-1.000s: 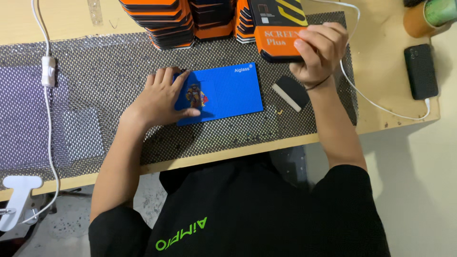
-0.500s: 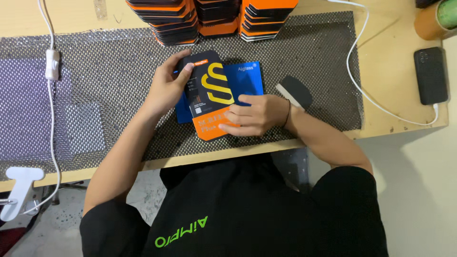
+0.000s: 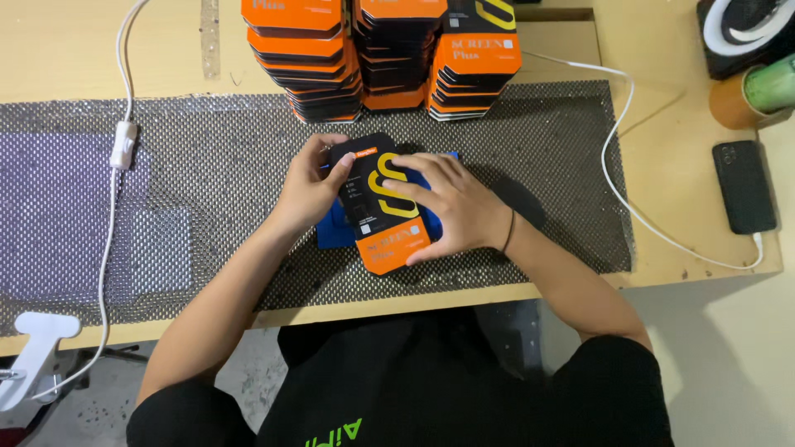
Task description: The person removes a screen protector from a box, peels off a transparent film, and places the protector into a different folder or packaging sleeve.
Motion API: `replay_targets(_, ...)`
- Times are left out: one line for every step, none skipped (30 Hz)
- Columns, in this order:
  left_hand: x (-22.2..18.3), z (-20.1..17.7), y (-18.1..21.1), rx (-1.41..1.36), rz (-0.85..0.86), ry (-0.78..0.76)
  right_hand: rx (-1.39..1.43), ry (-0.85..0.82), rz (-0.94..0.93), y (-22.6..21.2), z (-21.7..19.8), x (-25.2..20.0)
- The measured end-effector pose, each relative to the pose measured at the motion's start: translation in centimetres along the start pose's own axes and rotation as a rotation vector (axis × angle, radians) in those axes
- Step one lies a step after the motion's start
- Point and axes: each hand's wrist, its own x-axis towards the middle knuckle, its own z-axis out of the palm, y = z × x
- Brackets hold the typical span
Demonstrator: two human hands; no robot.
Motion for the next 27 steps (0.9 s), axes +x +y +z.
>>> replay_targets(0.0,-0.1,0.1,-0.027,0.001,0.020,-0.022,-0.007,0.099,0.1,-0.3,0.1)
replay_targets(-0.1,-0.1,0.4,-0.028,0.009,0.024,-0.028,-0.006,0.093,0.4,-0.7,-0.1)
replay_targets(-0.3,-0.1,0.8,-0.064,0.001,0.051,-0.051,-0.043,0.149,0.5,-1.0,-0.3)
replay_targets(-0.5,-0.2,1.1,-0.100,-0.007,0.077,-0.073,-0.079,0.204,0.7,-1.3,-0.5)
replay_targets(-0.8,-0.2,1.8,-0.098,-0.002,0.080,-0.076,-0.076,0.199,0.9,-1.5,-0.6)
replay_targets(-1.0,-0.2,2.5,-0.175,-0.058,0.064,-0.055,-0.090,0.263,1.0,-1.7,-0.7)
replay_targets(-1.2,-0.1,3.2,-0.253,-0.111,0.046,-0.038,-0.104,0.328,1.3,-1.9,-0.9)
replay_targets(-1.4,-0.1,3.4,-0.253,-0.103,0.047,-0.044,-0.100,0.324,1.3,-1.9,-1.0)
replay_targets(-1.6,-0.1,3.7,-0.270,-0.138,0.027,-0.056,-0.124,0.347,1.4,-1.9,-1.0)
replay_targets(-1.8,-0.2,4.1,-0.288,-0.173,0.007,-0.069,-0.148,0.370,1.4,-1.9,-1.1)
replay_targets(-1.7,-0.4,3.6,-0.286,-0.162,0.006,-0.076,-0.142,0.366,1.5,-1.7,-1.0)
replay_targets(-1.5,-0.5,3.2,-0.221,-0.152,-0.024,-0.080,-0.136,0.356,1.7,-1.6,-1.0)
replay_targets(-1.4,-0.6,2.7,-0.157,-0.143,-0.054,-0.083,-0.132,0.347,1.8,-1.4,-1.1)
replay_targets(-1.3,-1.1,2.8,-0.156,-0.135,-0.055,-0.090,-0.128,0.345,1.8,-1.3,-1.1)
replay_targets(-1.1,-1.6,2.9,-0.039,-0.135,-0.133,-0.073,-0.104,0.334,2.0,-1.3,-1.0)
replay_targets(-0.9,-2.1,3.0,0.079,-0.135,-0.210,-0.056,-0.082,0.322,2.1,-1.2,-0.9)
replay_targets(-1.4,-1.9,4.0,0.080,-0.099,-0.202,-0.087,-0.070,0.306,1.6,-1.6,-1.0)
replay_targets(-1.9,-1.8,5.0,0.193,-0.130,-0.226,-0.059,-0.110,0.304,1.2,-2.0,-1.1)
replay_targets(-2.8,-2.1,6.2,0.310,-0.180,-0.248,-0.014,-0.153,0.307,0.4,-2.1,-0.9)
replay_targets(-1.9,-2.4,6.9,0.315,-0.164,-0.239,-0.027,-0.145,0.296,1.2,-2.3,-0.1)
replay_targets(-2.0,-2.4,7.2,0.530,-0.162,-0.247,-0.036,-0.169,0.300,1.0,-2.1,-0.1)
replay_targets(-2.2,-2.4,7.4,0.745,-0.157,-0.254,-0.046,-0.193,0.305,0.8,-1.7,-0.2)
replay_targets(-1.9,-2.3,6.8,0.740,-0.163,-0.256,-0.042,-0.199,0.306,1.2,-1.3,-0.4)
replay_targets(-1.6,-2.2,6.1,0.905,-0.117,-0.212,-0.074,-0.176,0.294,1.5,-0.9,-0.7)
replay_targets(-1.5,-2.3,5.4,1.073,-0.076,-0.169,-0.098,-0.153,0.281,1.6,-0.2,-0.8)
replay_targets(-1.7,-2.3,5.0,1.073,-0.089,-0.174,-0.086,-0.158,0.282,1.5,0.0,-0.8)
replay_targets(-1.7,-2.2,4.6,1.169,0.039,-0.119,-0.104,-0.125,0.256,1.5,0.1,-0.8)
